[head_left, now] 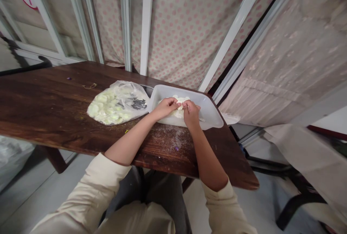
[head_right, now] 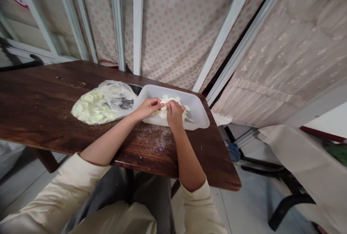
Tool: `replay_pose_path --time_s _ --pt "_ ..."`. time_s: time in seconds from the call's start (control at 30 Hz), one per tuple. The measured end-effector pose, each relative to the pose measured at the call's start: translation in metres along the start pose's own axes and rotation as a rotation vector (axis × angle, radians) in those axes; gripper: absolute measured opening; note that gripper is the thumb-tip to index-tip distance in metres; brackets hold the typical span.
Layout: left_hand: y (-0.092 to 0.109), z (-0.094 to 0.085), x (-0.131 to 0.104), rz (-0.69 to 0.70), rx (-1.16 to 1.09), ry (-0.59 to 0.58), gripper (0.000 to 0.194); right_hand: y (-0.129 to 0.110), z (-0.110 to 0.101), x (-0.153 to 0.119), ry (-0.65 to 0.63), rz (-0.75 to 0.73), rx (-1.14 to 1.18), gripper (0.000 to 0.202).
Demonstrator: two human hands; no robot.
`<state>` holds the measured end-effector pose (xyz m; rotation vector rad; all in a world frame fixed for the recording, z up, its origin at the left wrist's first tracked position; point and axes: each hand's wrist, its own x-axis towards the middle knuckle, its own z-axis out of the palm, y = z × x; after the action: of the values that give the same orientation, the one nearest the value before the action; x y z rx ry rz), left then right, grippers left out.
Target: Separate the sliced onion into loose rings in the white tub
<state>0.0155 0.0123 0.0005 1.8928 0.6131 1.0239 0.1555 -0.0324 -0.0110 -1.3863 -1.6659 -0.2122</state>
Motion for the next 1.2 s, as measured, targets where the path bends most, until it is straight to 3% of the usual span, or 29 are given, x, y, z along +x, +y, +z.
replay_pose_path --time_s 0.3,0.8,1.07,1.2 --pt "-0.0083 0.0028 0.0038 -0.020 0.070 0.105 0.027 -0.0031 0.0021 -0.0027 0.030 0.009 -0.107 0.028" --pt "-0.0091 0.0019 0.0044 -0.018 0.085 0.146 0.032 -0.0024 -0.0026 0.0006 0.039 0.008 0.064 0.030" --pt "-0.0039 0.0013 0.0031 0.037 0.010 0.050 0.030 -0.0005 -0.0025 0.0016 0.064 0.063 0.152 0.027" --pt "-0.0012 0.0024 0.0024 0.080 -0.046 0.068 0.028 -0.0025 -0.0031 0.0017 0.048 0.065 0.145 0.027"
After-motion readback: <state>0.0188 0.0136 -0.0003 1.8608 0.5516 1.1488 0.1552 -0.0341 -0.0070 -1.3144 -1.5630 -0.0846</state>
